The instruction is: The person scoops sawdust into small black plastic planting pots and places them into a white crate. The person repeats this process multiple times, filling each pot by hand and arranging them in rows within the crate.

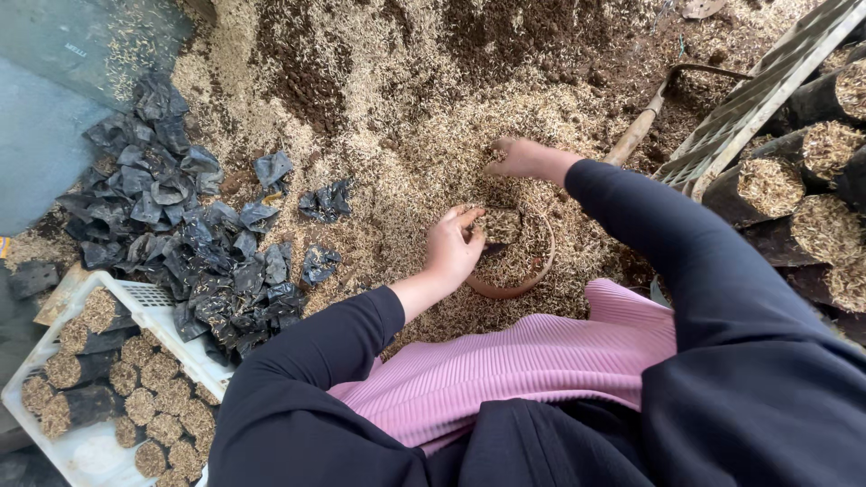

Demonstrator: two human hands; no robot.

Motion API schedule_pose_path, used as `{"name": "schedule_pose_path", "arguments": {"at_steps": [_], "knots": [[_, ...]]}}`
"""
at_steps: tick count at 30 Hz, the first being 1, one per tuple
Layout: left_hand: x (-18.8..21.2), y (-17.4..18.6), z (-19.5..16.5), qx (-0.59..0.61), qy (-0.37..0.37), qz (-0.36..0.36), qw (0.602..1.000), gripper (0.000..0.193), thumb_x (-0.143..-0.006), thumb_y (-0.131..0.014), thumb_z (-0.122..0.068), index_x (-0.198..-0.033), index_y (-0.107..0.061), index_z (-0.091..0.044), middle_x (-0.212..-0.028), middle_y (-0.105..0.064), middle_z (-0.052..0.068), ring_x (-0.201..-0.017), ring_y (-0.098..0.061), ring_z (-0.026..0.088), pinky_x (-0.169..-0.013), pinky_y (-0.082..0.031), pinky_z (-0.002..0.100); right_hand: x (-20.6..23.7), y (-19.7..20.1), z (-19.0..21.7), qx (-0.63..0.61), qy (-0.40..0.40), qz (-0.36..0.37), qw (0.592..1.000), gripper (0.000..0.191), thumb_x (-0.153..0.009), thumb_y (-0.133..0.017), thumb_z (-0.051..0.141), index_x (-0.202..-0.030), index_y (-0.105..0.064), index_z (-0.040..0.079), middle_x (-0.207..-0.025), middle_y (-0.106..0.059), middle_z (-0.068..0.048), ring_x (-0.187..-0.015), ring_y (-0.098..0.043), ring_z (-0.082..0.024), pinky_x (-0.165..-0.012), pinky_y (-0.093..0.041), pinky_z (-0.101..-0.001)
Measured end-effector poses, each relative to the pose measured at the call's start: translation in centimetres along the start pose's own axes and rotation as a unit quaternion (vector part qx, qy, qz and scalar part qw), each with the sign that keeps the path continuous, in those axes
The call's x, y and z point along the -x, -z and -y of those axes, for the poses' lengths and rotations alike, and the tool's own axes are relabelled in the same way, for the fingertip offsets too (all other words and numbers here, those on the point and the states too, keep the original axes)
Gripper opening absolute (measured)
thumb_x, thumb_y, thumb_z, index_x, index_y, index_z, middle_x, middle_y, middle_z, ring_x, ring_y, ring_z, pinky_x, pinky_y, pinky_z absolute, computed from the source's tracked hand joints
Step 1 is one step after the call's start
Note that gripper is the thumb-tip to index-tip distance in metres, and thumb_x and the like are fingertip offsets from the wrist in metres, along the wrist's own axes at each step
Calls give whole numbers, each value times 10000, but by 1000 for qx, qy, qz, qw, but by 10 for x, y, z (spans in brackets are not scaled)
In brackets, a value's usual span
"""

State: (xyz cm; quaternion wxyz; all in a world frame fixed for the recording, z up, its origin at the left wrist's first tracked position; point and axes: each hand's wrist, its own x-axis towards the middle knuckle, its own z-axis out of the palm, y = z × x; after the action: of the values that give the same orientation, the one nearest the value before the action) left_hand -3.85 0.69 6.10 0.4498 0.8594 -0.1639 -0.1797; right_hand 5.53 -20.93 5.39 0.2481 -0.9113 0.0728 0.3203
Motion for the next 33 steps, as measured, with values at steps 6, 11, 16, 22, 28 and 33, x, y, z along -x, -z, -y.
{"name": "schedule_pose_path", "arguments": {"at_steps": [6, 11, 16, 22, 28, 33], "knots": [[-3, 19, -2, -137, -78, -10, 987, 225, -890, -661, -43, -1103, -733, -58, -1199, -651, 133, -971, -658, 245, -822, -557, 352, -22, -32, -4, -2, 37, 34, 999, 618, -893, -687, 386, -1428, -582, 95, -1291, -703, -188, -1168, -721, -318, -1057, -570, -407], [-14, 26, -4, -124, -54, 43, 990, 353, -845, -601, 27, -1179, -692, -38, -1209, -630, 139, -985, -677, 300, -873, -552, 367, 9, 13, -8, -80, 51, 72, 993, 700, -915, -733, 415, -1485, -455, 118, -1449, -497, -144, -1288, -511, -325, -1091, -374, -510], [-21, 12, 8, -107, -82, 17, 991, 322, -797, -655, 59, -1115, -708, 59, -1241, -640, 153, -1083, -665, 320, -985, -546, 366, 79, 28, 30, -15, 143, 72, 987, 538, -921, -719, 338, -1388, -579, 109, -1332, -648, -114, -1154, -641, -242, -1058, -477, -399], [-21, -2, 19, -107, -93, -25, 990, 489, -701, -670, 147, -1188, -667, 103, -1321, -563, 229, -1223, -548, 377, -1073, -458, 417, 119, -26, 34, 155, 248, -93, 952, 312, -898, -702, 77, -1205, -669, 29, -1127, -676, -115, -959, -682, -215, -893, -609, -303], [-6, 0, 18, -95, -52, -6, 994, 381, -800, -665, 111, -1179, -678, 74, -1301, -611, 161, -1216, -590, 321, -1092, -466, 383, 116, -72, 21, 205, 395, -167, 880, 169, -783, -714, 10, -945, -761, 26, -1134, -660, -122, -1002, -639, -228, -921, -571, -327], [0, 2, 10, -68, -52, -20, 996, 270, -884, -622, 79, -1138, -713, 62, -1279, -634, 152, -1134, -654, 296, -1030, -527, 335, 114, -69, 30, 317, 378, -109, 863, 136, -779, -707, 50, -902, -762, 29, -1106, -665, -122, -1010, -620, -248, -912, -567, -349]]}}
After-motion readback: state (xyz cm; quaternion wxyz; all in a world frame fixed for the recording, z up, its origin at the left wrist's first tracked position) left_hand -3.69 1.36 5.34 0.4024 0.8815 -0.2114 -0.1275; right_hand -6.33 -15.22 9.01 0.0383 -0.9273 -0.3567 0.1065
